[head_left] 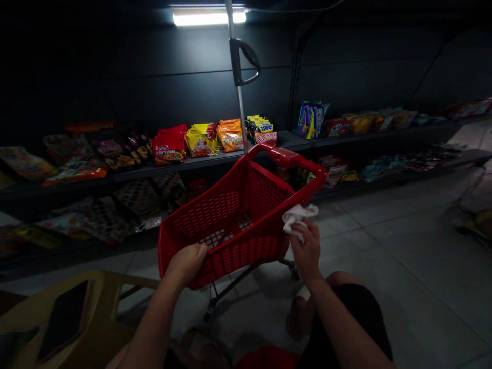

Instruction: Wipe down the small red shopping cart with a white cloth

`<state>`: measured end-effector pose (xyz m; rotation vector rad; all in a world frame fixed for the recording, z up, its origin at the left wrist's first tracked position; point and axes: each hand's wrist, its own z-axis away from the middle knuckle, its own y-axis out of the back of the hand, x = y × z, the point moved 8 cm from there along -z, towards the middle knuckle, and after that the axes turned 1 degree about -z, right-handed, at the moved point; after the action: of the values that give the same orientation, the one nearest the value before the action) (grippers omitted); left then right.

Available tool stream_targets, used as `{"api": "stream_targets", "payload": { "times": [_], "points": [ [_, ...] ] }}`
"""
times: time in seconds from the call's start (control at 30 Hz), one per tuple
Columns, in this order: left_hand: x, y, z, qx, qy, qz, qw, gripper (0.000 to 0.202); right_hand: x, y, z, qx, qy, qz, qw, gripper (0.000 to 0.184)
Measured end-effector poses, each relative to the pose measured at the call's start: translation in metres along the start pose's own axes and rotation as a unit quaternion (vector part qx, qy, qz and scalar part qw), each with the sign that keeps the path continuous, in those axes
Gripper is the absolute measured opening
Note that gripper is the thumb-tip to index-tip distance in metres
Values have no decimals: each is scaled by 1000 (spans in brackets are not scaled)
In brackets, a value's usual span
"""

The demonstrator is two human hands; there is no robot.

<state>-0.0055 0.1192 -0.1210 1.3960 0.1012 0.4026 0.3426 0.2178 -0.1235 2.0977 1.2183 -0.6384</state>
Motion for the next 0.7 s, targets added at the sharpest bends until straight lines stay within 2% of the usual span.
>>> {"api": "stream_targets", "payload": {
  "times": [0.03, 0.1, 0.17, 0.2, 0.27, 0.33, 0.4, 0.47, 0.5, 0.57, 0.63, 0.7],
  "points": [
    [-1, -2, -1, -10, 1, 5, 1000, 51, -13, 8, -22, 13, 22, 8, 1000, 26],
    [-4, -5, -2, -21, 9, 8, 1000, 56, -34, 6, -61, -10, 66, 16, 998, 42],
    [-7, -6, -2, -23, 19, 1, 1000, 59, -37, -6, -78, -22, 90, 18, 996, 45],
    [-8, -6, -2, -25, 22, -2, 999, 60, -30, -15, -73, -20, 84, 14, 996, 46],
    [-8, -7, -2, -31, 22, -1, 999, 60, -2, -31, -40, -1, 39, -5, 999, 47],
    [-7, -7, -2, -30, 22, 4, 999, 61, 34, -44, 15, 25, -31, -27, 999, 45],
    [-8, -6, -3, -23, 24, 10, 999, 61, 61, -56, 73, 15, -86, -39, 995, 44],
    [-9, -7, -4, -25, 31, 21, 999, 62, 70, -63, 108, -7, -109, -49, 993, 43],
    [-10, -7, -4, -29, 34, 27, 999, 62, 67, -64, 114, -15, -114, -51, 992, 42],
    [-10, -7, -4, -33, 38, 33, 998, 64, 50, -64, 99, -24, -123, -54, 991, 41],
    [-10, -6, -3, -31, 41, 34, 998, 65, 26, -64, 63, -25, -124, -61, 990, 40],
    [-8, -6, -2, -30, 38, 29, 998, 64, 1, -66, 27, -19, -97, -64, 993, 42]
  ]
}}
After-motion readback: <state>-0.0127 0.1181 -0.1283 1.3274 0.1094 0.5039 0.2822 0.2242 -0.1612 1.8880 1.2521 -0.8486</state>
